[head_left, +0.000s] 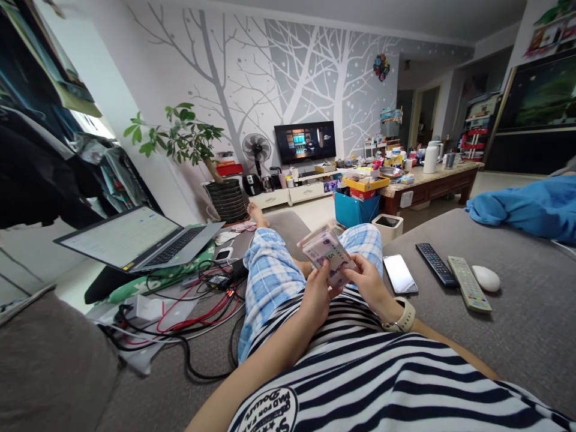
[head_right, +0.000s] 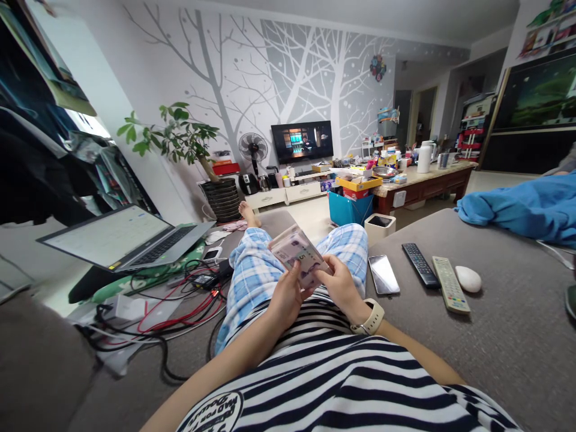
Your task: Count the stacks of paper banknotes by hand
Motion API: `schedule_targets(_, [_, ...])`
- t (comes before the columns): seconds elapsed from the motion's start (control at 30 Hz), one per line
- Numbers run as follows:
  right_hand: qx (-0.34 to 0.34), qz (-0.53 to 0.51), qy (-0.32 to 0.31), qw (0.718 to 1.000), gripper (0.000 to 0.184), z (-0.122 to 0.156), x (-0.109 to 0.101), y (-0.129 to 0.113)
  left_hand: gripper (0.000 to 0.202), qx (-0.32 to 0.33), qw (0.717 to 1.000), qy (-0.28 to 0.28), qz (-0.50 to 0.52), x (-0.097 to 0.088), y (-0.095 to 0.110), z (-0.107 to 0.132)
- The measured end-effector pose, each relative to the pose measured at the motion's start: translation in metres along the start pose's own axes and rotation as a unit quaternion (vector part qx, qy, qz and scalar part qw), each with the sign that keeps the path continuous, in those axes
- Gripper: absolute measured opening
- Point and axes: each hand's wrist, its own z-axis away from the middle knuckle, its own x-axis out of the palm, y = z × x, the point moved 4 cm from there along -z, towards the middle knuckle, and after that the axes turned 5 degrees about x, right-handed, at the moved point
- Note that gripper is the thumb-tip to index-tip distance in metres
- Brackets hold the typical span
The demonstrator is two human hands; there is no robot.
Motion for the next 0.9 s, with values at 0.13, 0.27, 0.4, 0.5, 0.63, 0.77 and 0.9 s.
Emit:
schedule_targets(0.13, [-0.030,0.030,-0.006,0.999,0.024,-0.005,-0.009,-0.007,0.050,0.050,0.983,-0.022,-0.176,-0.010,0.004,-0.010])
schedule_targets(0.27, [-0.091,0.212,-0.006,0.973,0.019,-0.011,-0.032,-0.035,0.092,0.273,0.917,0.068,-0.283,-0.024,0.037,-0.013])
schedule_targets(0.4, [-0.192,0.513,-0.103,0.830,0.014,-0.003,-0.031,-0.066,0.086,0.402,0.756,-0.090,-0.509,0.001,0.052,-0.007])
schedule_targets(0.5, [-0.240,0.566,-0.152,0.774,0.014,0.005,-0.024,-0.077,0.048,0.311,0.724,-0.250,-0.562,0.020,0.033,-0.018])
schedule_targets(0.63, [-0.231,0.438,-0.037,0.868,0.035,-0.007,-0.045,-0.072,0.022,0.202,0.798,-0.286,-0.491,0.034,0.004,-0.053])
schedule_targets(0.77, [-0.148,0.150,0.076,0.974,0.055,-0.037,-0.085,-0.024,0.028,0.114,0.916,-0.255,-0.290,0.047,-0.022,-0.093])
schedule_targets(0.9, [-0.075,0.142,0.056,0.986,0.032,-0.055,-0.093,0.031,0.022,0.141,0.928,-0.225,-0.260,0.059,-0.049,-0.117])
